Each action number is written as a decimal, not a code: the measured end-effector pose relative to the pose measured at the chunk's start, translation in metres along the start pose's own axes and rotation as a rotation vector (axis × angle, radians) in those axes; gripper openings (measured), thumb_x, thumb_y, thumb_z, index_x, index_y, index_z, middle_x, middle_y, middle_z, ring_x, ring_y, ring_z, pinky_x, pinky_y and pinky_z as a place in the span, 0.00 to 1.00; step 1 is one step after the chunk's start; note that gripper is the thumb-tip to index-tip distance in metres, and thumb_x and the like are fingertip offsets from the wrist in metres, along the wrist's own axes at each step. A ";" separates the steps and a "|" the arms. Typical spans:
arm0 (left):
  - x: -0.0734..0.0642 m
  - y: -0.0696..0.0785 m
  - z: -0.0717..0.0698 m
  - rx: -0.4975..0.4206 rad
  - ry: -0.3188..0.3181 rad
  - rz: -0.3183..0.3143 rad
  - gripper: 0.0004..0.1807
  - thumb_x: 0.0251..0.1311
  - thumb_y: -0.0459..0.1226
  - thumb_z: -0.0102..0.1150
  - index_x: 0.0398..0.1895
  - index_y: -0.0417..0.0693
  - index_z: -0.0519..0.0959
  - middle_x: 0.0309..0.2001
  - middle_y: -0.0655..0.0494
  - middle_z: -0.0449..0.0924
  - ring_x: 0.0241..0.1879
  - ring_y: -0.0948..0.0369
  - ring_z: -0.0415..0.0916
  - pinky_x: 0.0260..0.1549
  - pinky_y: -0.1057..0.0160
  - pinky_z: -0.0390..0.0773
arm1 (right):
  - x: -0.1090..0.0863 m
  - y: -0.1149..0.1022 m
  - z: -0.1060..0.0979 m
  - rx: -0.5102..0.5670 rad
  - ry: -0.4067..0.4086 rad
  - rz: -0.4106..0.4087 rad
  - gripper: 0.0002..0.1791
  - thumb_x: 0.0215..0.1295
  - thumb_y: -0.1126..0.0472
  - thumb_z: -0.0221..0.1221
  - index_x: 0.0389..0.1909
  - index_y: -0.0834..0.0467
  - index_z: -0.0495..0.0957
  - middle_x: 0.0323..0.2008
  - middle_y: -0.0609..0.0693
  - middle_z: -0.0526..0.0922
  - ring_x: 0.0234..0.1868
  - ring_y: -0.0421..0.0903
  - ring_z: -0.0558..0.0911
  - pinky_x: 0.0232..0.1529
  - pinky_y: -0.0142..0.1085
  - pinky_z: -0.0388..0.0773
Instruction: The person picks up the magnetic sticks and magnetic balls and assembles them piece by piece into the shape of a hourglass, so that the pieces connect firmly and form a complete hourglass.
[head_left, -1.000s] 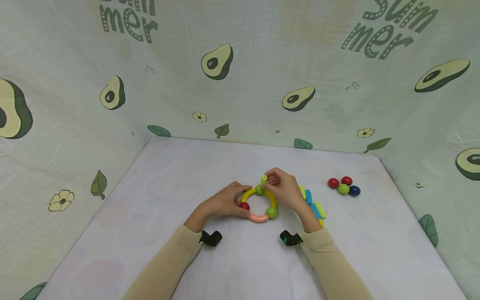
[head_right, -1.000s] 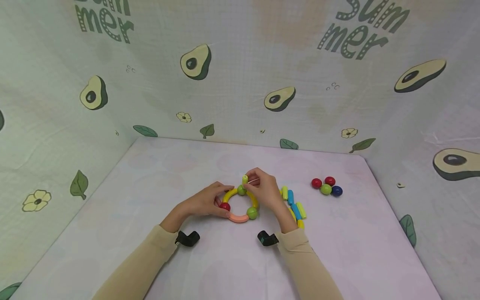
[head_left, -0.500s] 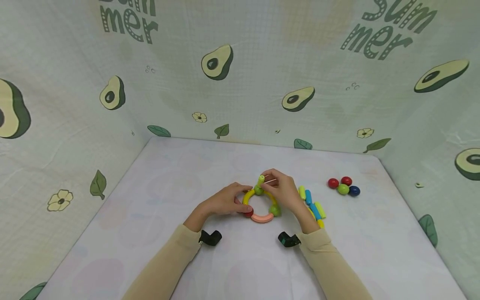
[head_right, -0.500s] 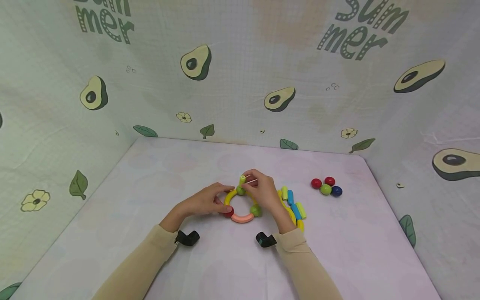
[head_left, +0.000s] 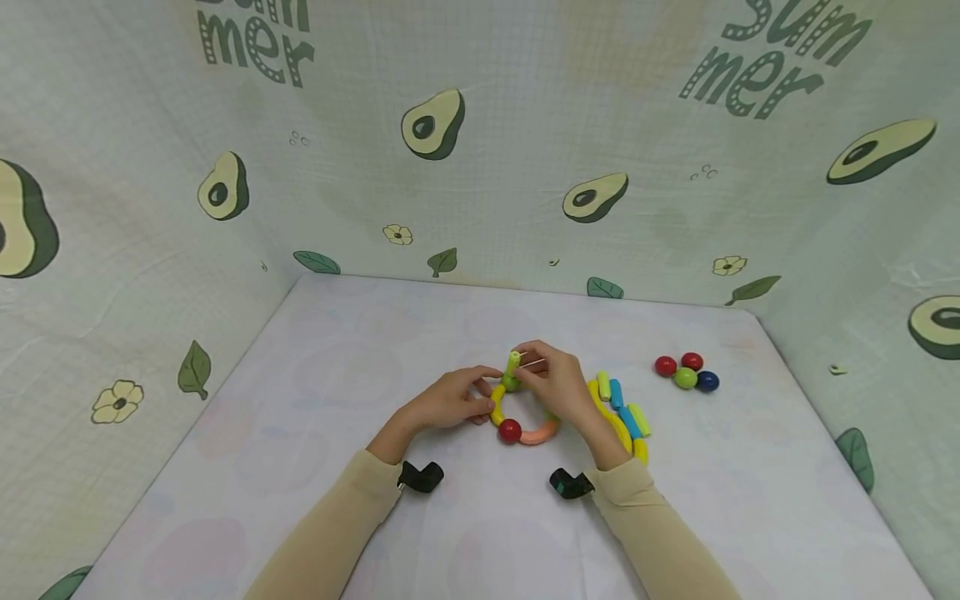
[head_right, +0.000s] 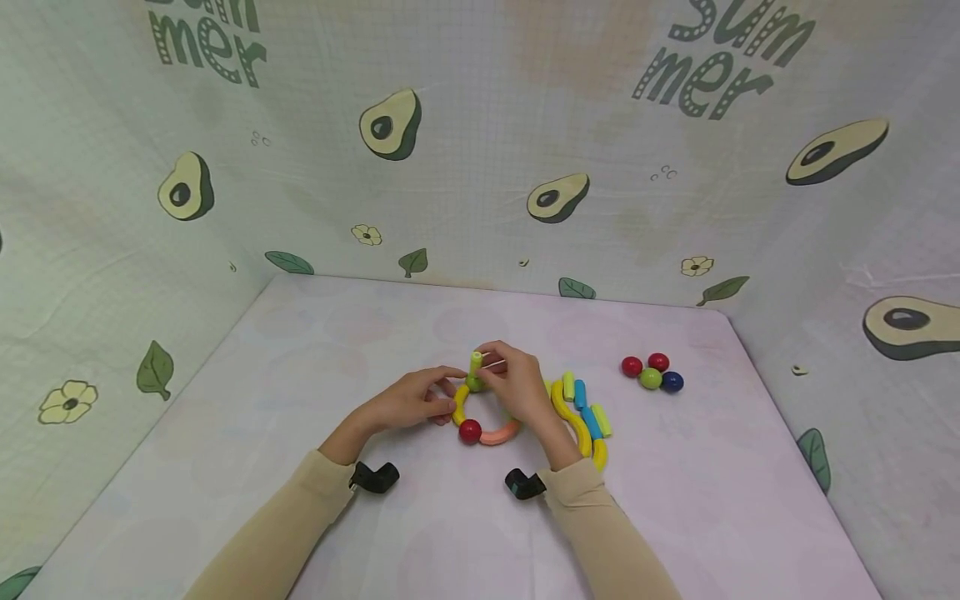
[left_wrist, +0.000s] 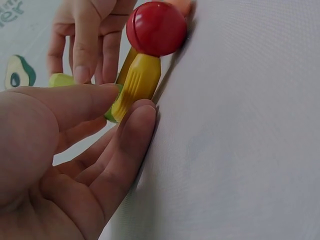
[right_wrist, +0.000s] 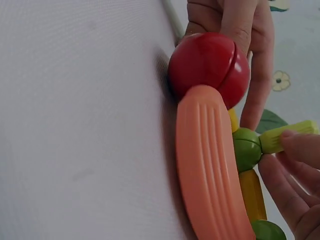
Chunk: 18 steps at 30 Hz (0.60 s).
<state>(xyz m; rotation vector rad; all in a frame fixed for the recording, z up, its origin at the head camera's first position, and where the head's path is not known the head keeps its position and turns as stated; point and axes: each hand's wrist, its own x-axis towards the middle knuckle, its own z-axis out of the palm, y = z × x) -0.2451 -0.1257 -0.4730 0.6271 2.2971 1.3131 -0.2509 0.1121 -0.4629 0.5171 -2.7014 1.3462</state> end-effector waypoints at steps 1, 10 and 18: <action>0.000 0.001 0.000 0.004 0.001 0.003 0.28 0.75 0.35 0.63 0.76 0.51 0.71 0.51 0.50 0.82 0.35 0.60 0.87 0.40 0.62 0.87 | 0.000 -0.001 0.000 0.000 0.002 -0.005 0.15 0.72 0.64 0.68 0.57 0.54 0.82 0.47 0.54 0.89 0.47 0.52 0.90 0.51 0.46 0.88; -0.001 0.001 0.000 0.048 0.017 -0.005 0.27 0.75 0.38 0.64 0.74 0.54 0.72 0.46 0.56 0.85 0.36 0.62 0.86 0.41 0.63 0.85 | -0.001 -0.003 0.002 -0.002 0.003 -0.011 0.16 0.70 0.63 0.70 0.57 0.54 0.83 0.46 0.52 0.89 0.46 0.51 0.89 0.52 0.46 0.88; 0.001 0.000 0.000 0.108 0.113 0.013 0.22 0.73 0.39 0.65 0.68 0.54 0.77 0.43 0.59 0.87 0.35 0.63 0.84 0.39 0.63 0.82 | 0.000 -0.003 0.007 0.018 -0.010 -0.016 0.17 0.69 0.63 0.71 0.57 0.54 0.82 0.46 0.51 0.89 0.47 0.49 0.89 0.55 0.45 0.87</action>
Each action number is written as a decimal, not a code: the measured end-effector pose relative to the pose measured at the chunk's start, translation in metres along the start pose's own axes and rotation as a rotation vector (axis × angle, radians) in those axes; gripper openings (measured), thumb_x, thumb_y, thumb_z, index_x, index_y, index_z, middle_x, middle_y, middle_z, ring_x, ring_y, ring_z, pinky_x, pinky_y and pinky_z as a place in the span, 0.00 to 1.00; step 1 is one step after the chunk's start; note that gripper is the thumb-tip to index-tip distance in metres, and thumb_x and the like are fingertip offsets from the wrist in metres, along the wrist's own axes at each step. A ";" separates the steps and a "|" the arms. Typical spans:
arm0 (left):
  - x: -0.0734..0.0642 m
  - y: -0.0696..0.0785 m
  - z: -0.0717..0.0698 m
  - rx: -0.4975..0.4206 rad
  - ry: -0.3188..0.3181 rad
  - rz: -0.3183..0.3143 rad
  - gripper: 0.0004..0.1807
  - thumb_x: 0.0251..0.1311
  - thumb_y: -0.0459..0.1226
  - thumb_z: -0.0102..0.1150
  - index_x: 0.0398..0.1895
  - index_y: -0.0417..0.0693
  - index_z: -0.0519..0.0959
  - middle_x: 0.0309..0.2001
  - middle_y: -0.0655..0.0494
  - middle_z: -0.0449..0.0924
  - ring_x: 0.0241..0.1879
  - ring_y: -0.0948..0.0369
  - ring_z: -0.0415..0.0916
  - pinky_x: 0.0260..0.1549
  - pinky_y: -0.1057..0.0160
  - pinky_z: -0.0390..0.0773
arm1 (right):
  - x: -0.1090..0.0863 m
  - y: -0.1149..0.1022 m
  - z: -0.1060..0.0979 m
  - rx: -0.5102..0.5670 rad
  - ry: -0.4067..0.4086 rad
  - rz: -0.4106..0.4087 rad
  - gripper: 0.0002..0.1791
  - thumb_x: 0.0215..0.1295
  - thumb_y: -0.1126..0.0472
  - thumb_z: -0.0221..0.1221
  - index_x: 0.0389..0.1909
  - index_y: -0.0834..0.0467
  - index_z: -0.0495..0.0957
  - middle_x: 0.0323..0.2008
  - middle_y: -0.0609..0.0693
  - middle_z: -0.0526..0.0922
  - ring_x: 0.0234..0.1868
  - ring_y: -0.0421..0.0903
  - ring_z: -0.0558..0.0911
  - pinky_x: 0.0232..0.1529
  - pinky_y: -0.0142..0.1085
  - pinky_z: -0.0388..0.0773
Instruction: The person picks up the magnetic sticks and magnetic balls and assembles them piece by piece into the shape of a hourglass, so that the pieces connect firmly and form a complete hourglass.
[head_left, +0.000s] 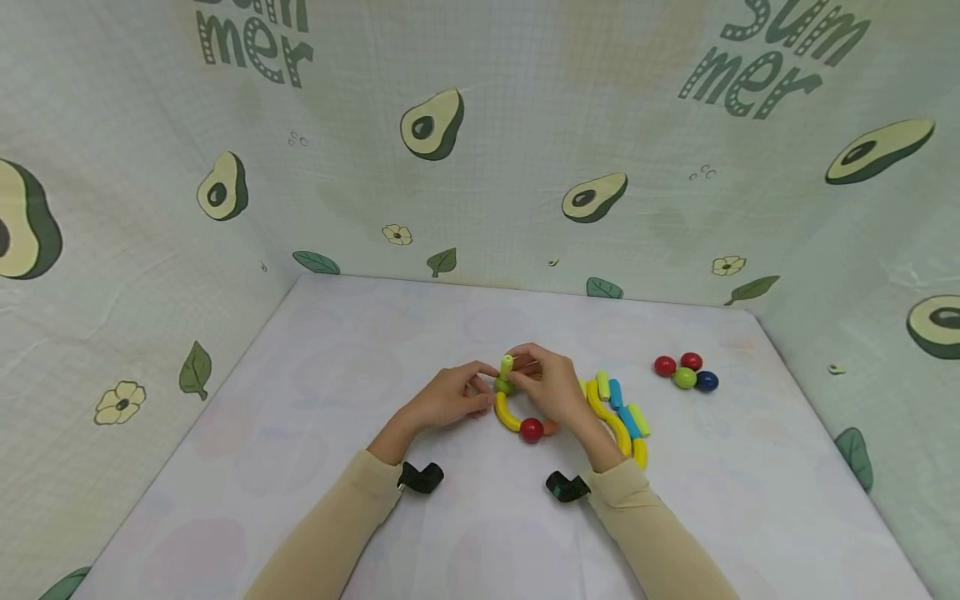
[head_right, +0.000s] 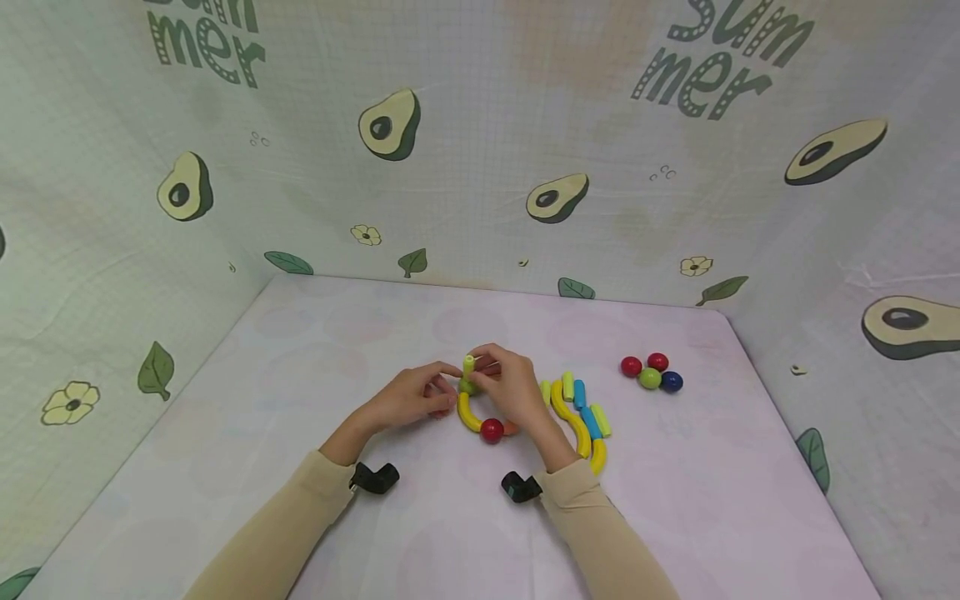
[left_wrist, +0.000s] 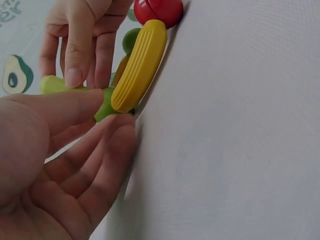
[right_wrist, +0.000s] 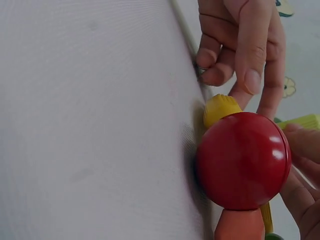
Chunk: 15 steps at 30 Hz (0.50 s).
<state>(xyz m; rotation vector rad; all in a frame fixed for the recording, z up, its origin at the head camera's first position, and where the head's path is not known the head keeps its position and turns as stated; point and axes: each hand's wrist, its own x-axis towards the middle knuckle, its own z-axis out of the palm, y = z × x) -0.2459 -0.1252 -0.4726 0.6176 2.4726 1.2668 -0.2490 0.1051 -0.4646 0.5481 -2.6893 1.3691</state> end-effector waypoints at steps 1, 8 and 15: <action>0.000 0.000 0.000 0.009 0.026 0.005 0.21 0.73 0.40 0.66 0.66 0.54 0.79 0.44 0.60 0.86 0.35 0.63 0.83 0.38 0.63 0.81 | 0.000 0.000 0.001 0.002 0.001 -0.002 0.17 0.69 0.63 0.71 0.57 0.54 0.82 0.46 0.51 0.90 0.47 0.49 0.89 0.54 0.44 0.87; 0.004 0.002 0.003 -0.024 0.218 0.053 0.14 0.71 0.41 0.69 0.58 0.57 0.84 0.53 0.58 0.87 0.46 0.62 0.86 0.47 0.62 0.86 | -0.001 -0.002 0.005 0.039 0.015 -0.008 0.17 0.69 0.63 0.71 0.56 0.54 0.83 0.46 0.50 0.90 0.46 0.47 0.90 0.54 0.42 0.87; 0.008 0.003 0.007 -0.035 0.318 0.120 0.12 0.70 0.42 0.71 0.53 0.54 0.84 0.49 0.59 0.89 0.49 0.62 0.86 0.51 0.63 0.86 | -0.002 -0.003 0.009 0.068 0.006 -0.018 0.15 0.68 0.64 0.72 0.53 0.56 0.81 0.45 0.50 0.90 0.45 0.46 0.90 0.51 0.38 0.87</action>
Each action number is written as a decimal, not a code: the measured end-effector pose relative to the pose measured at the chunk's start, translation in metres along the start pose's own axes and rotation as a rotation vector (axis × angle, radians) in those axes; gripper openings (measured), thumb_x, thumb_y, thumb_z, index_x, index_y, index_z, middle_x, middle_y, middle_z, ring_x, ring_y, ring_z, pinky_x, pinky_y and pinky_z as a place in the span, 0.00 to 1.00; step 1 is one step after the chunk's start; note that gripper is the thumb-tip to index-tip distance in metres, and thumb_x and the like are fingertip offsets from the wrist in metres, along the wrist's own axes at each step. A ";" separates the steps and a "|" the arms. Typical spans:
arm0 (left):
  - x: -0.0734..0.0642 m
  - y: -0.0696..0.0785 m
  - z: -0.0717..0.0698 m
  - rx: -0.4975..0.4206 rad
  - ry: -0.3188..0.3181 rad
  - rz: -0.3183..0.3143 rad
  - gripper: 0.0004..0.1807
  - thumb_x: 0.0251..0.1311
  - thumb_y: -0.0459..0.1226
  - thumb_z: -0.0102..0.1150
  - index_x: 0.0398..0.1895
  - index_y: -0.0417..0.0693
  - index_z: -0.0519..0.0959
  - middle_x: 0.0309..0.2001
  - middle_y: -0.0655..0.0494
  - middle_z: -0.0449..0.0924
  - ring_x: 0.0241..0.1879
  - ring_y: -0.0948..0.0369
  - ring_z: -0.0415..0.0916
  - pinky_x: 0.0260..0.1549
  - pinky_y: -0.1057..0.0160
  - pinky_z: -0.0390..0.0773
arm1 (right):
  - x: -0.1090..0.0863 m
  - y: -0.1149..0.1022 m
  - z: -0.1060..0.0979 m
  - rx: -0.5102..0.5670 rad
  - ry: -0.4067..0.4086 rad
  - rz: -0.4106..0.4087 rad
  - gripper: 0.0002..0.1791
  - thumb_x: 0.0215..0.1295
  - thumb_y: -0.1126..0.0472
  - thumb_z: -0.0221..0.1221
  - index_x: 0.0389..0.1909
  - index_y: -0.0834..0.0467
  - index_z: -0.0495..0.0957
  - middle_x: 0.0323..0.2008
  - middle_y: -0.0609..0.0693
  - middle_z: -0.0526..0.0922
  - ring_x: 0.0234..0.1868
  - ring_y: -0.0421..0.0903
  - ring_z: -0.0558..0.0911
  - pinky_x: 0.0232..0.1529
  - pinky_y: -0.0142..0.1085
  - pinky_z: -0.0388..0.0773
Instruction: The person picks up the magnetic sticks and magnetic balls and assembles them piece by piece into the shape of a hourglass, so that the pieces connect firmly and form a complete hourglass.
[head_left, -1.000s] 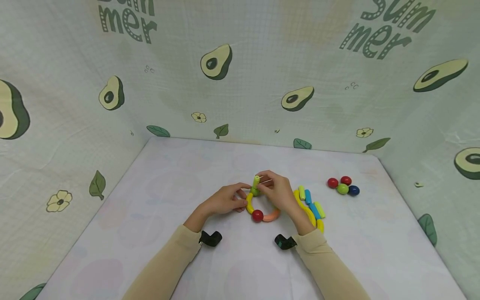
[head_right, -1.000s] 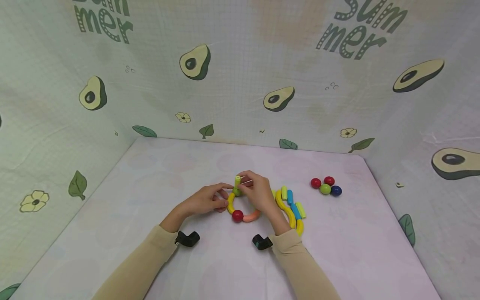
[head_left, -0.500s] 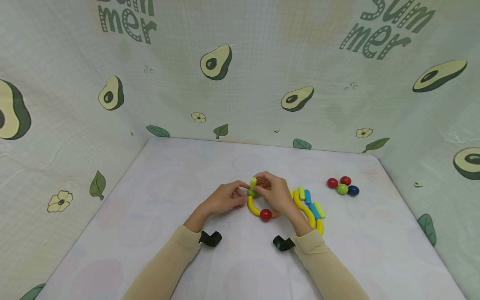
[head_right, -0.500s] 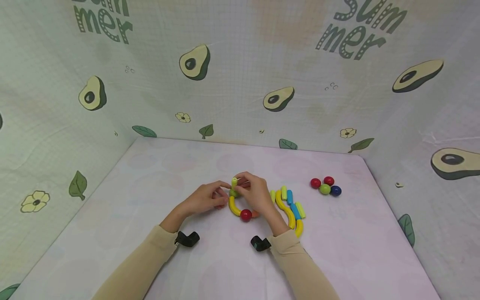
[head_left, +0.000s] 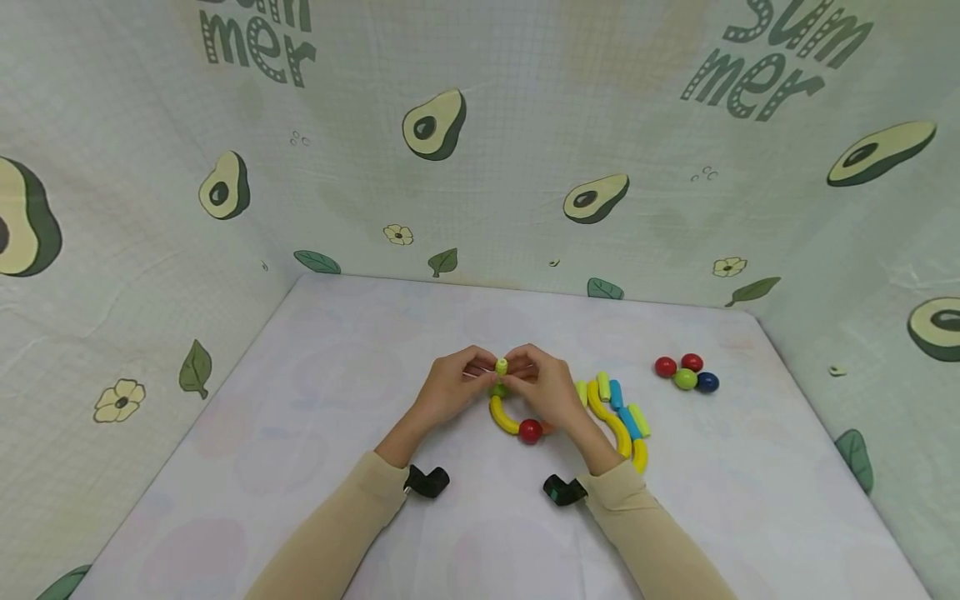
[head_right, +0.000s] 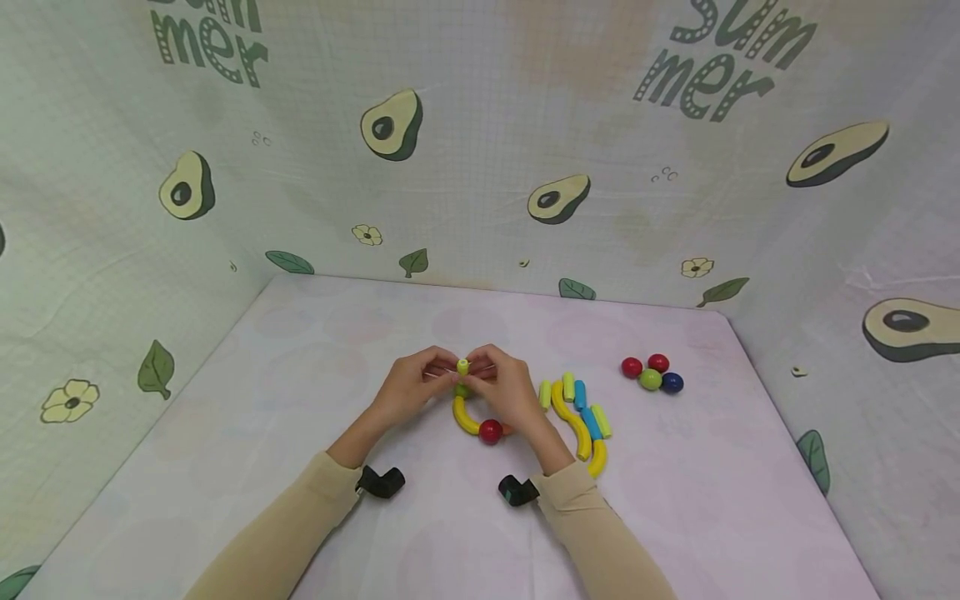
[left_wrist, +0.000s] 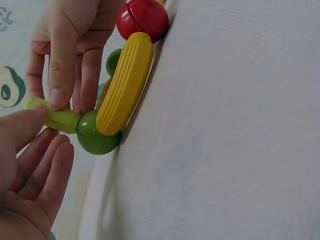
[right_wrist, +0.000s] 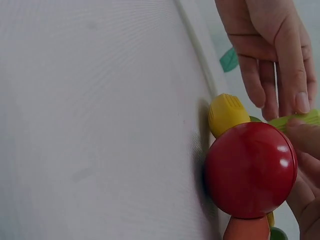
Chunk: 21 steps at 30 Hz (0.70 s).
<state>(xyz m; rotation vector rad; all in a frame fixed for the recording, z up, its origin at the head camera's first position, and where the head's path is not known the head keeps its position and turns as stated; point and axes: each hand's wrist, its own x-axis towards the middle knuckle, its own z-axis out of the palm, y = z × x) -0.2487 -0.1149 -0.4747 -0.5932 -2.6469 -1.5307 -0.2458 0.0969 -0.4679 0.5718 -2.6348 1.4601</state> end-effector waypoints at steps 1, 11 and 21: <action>0.000 0.000 0.000 0.001 0.009 0.002 0.12 0.70 0.42 0.71 0.52 0.53 0.84 0.48 0.59 0.89 0.48 0.62 0.86 0.51 0.63 0.86 | 0.000 0.000 0.001 0.006 -0.005 0.003 0.15 0.68 0.64 0.72 0.52 0.56 0.81 0.45 0.50 0.89 0.45 0.46 0.90 0.51 0.37 0.87; -0.001 0.000 0.001 -0.024 0.030 0.034 0.12 0.69 0.41 0.71 0.53 0.53 0.83 0.47 0.60 0.88 0.48 0.64 0.86 0.50 0.65 0.86 | -0.001 -0.001 0.003 0.016 -0.030 0.020 0.14 0.68 0.64 0.72 0.50 0.55 0.80 0.45 0.49 0.88 0.45 0.45 0.90 0.51 0.36 0.87; -0.001 -0.001 0.006 -0.036 0.019 0.028 0.12 0.70 0.40 0.69 0.54 0.52 0.81 0.48 0.59 0.87 0.48 0.65 0.85 0.50 0.68 0.85 | -0.005 -0.001 -0.027 -0.028 -0.106 0.019 0.16 0.67 0.66 0.72 0.53 0.58 0.82 0.48 0.52 0.89 0.50 0.49 0.89 0.55 0.44 0.87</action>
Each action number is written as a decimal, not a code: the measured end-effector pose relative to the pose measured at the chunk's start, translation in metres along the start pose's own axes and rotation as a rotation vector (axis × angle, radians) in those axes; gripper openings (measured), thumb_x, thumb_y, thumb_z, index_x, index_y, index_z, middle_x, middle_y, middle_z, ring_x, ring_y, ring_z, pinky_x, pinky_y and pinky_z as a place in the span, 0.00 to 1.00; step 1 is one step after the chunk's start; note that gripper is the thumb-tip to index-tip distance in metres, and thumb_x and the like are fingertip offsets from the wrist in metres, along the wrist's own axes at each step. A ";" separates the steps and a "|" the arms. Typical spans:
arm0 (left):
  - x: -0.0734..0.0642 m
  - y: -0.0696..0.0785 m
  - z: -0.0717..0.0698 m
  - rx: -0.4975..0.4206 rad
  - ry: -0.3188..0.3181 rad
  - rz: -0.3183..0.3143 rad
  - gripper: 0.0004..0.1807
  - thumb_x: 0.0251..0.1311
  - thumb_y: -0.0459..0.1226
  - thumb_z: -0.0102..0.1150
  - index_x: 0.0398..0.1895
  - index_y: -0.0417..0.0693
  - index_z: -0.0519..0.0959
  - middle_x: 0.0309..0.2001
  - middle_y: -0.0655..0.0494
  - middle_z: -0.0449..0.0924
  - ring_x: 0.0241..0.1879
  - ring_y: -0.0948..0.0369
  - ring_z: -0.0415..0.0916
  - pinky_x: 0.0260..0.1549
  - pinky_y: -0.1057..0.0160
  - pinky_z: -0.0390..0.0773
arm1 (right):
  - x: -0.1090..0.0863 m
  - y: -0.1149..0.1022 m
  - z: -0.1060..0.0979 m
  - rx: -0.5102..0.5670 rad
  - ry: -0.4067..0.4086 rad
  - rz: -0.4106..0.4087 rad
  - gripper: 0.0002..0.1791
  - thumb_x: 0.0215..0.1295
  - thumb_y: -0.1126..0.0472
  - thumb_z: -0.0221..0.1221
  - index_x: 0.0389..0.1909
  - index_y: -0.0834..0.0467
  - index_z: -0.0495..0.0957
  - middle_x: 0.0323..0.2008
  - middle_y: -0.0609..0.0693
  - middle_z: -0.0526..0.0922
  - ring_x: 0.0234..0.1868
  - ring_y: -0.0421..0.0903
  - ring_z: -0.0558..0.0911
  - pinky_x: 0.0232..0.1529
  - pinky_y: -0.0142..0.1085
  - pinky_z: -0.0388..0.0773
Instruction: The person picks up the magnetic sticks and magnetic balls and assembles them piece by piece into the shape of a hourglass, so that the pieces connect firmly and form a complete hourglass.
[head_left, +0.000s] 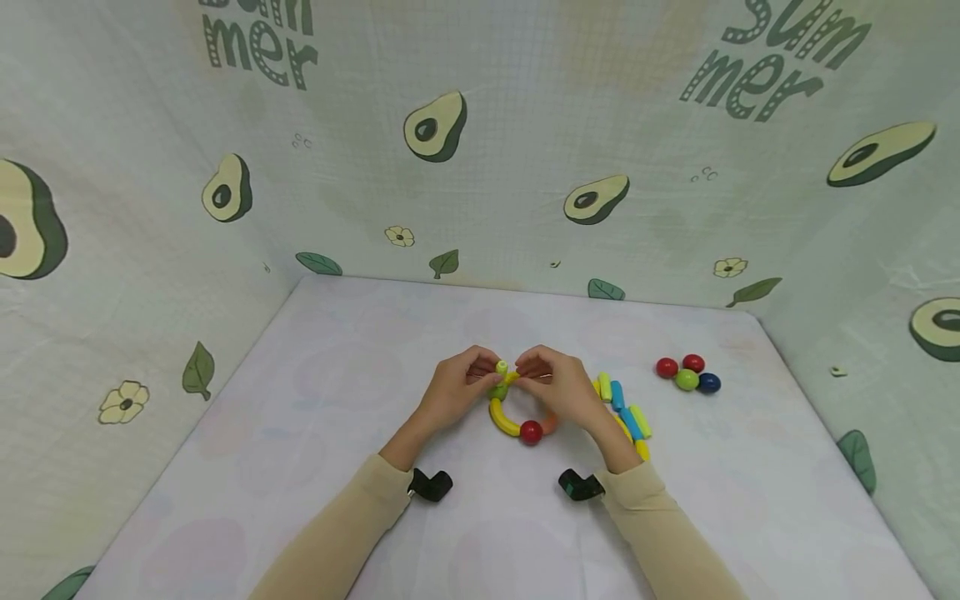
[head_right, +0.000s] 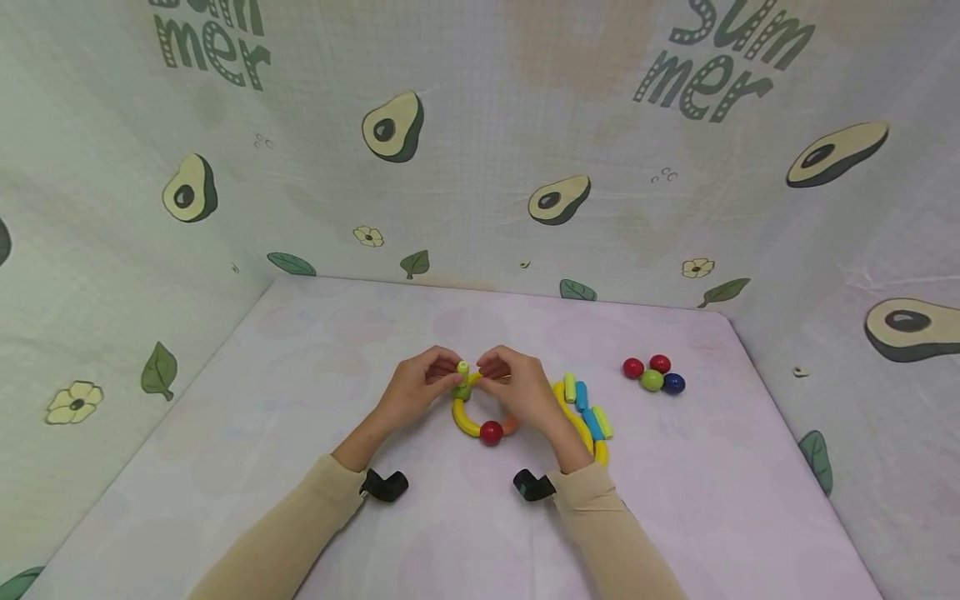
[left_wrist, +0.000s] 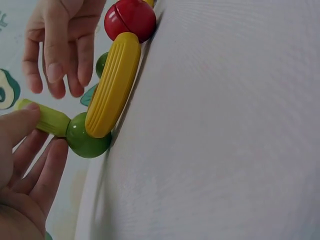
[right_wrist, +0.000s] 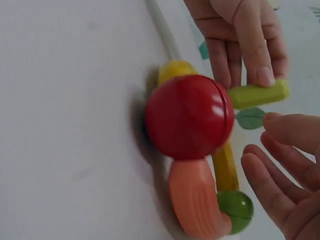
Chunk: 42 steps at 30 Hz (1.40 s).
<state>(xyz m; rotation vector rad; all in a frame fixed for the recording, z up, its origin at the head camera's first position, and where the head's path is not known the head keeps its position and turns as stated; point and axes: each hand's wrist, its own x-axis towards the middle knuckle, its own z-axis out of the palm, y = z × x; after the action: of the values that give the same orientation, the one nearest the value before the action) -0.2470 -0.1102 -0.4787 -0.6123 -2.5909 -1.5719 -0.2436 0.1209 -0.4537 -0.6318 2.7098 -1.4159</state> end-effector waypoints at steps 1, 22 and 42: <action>0.000 0.000 0.001 -0.001 -0.003 -0.007 0.12 0.70 0.40 0.69 0.54 0.52 0.81 0.48 0.59 0.87 0.48 0.65 0.85 0.50 0.68 0.85 | -0.001 0.000 -0.006 -0.010 -0.006 0.000 0.15 0.67 0.67 0.72 0.53 0.60 0.82 0.48 0.53 0.89 0.50 0.50 0.89 0.55 0.44 0.87; -0.002 -0.003 -0.002 0.042 -0.020 -0.018 0.15 0.72 0.42 0.68 0.58 0.54 0.81 0.51 0.60 0.85 0.50 0.65 0.84 0.53 0.67 0.84 | -0.043 0.057 -0.106 -0.401 -0.050 0.175 0.18 0.68 0.59 0.72 0.55 0.60 0.84 0.51 0.58 0.87 0.46 0.54 0.86 0.49 0.49 0.88; 0.000 0.000 -0.001 0.031 -0.034 0.000 0.14 0.73 0.40 0.67 0.58 0.53 0.81 0.51 0.59 0.85 0.50 0.63 0.84 0.53 0.65 0.84 | -0.039 0.070 -0.112 -0.376 -0.128 0.247 0.19 0.72 0.60 0.68 0.60 0.61 0.82 0.53 0.61 0.86 0.40 0.49 0.84 0.44 0.42 0.88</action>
<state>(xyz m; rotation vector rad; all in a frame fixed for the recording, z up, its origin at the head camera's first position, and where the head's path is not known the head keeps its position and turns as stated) -0.2469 -0.1115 -0.4779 -0.6427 -2.6341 -1.5318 -0.2545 0.2584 -0.4497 -0.3622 2.8463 -0.7923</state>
